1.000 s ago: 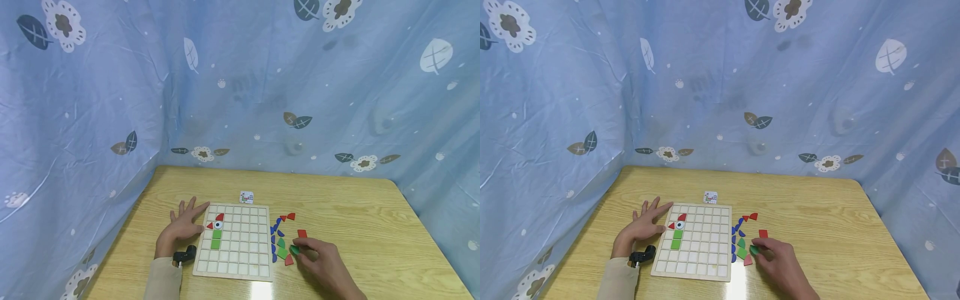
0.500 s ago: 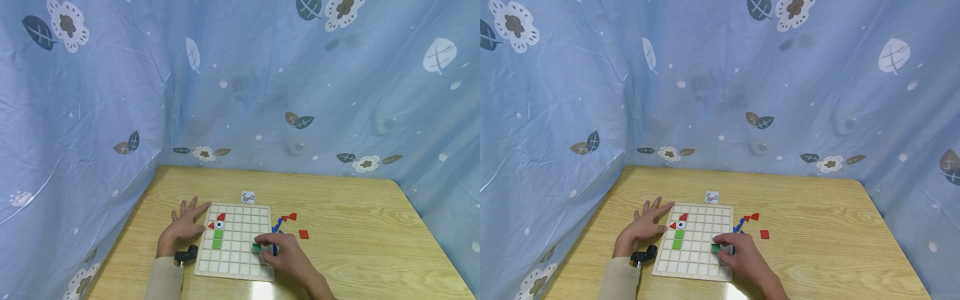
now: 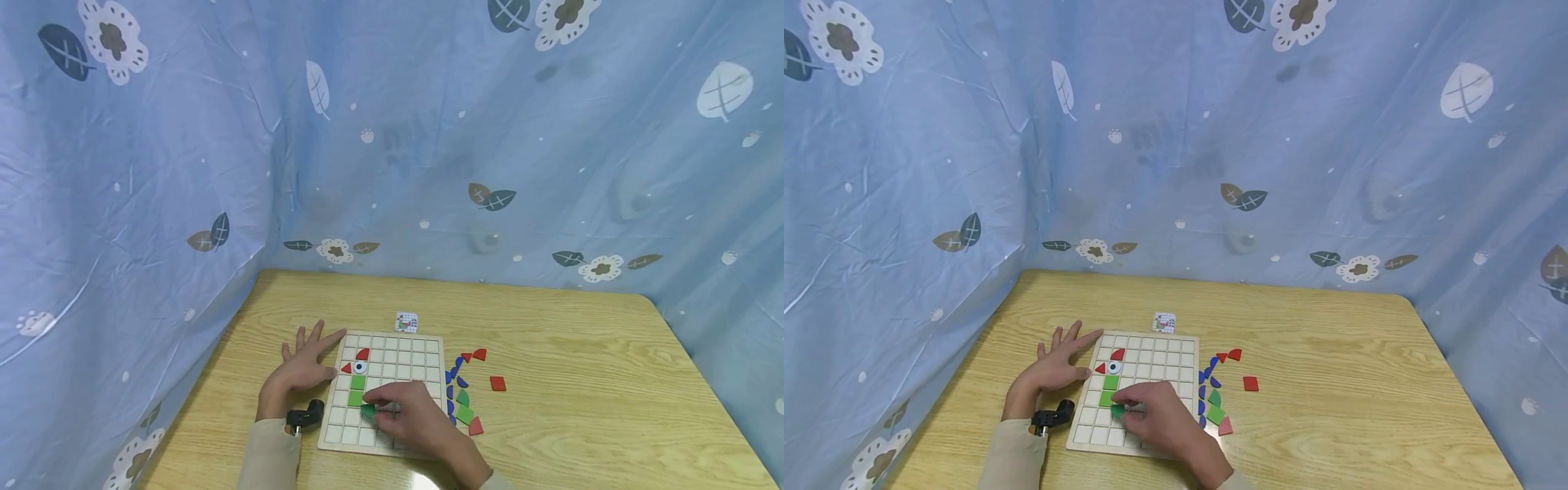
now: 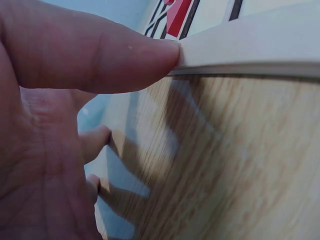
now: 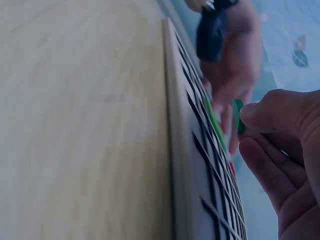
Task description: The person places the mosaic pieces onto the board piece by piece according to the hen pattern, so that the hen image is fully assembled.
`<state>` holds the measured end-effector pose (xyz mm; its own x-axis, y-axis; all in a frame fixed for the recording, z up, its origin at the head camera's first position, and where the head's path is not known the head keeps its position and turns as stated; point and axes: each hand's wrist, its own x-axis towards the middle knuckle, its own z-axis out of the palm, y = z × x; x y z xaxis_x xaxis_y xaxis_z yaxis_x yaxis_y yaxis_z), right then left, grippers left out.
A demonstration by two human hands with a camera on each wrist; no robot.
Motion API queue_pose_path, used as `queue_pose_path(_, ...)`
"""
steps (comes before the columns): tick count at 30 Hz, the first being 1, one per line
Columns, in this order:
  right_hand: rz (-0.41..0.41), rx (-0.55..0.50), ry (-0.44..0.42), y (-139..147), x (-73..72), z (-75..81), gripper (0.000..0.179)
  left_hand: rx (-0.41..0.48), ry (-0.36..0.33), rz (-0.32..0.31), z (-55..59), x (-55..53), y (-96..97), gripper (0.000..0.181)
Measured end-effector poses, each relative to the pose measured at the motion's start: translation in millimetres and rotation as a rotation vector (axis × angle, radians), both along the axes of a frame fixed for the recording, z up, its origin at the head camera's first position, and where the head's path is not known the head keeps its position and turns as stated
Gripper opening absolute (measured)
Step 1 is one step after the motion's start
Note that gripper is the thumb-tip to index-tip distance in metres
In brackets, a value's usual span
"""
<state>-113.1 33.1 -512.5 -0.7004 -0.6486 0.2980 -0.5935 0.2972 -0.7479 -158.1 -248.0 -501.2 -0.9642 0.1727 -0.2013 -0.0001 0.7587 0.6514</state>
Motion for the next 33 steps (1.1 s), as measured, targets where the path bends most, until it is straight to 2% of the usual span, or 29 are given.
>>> queue_pose_path(3, 0.029, 0.0, 0.057, -11, 1.2, -1.4, 0.027, 0.005, -0.005, 0.0, -0.3, -0.2, 0.3, 0.085)
queue_pose_path(7, 0.026, 0.039, 0.102, -22, 2.5, -1.9, 0.026, 0.003, -0.009, 0.001, -0.4, 0.3, 0.4, 0.085)
queue_pose_path(14, -0.016, 0.196, 0.085, -33, 4.2, -0.2, 0.026, 0.001, -0.002, 0.0, 1.2, 0.4, 1.2, 0.086)
queue_pose_path(18, -0.037, 0.245, 0.095, -35, 4.9, 1.0, 0.027, -0.005, -0.003, 0.001, 0.9, 0.0, 1.1, 0.085)
queue_pose_path(33, 0.028, 0.2, 0.119, -33, 4.3, -4.3, 0.023, -0.003, -0.01, 0.003, 1.2, 0.4, 0.6, 0.085)
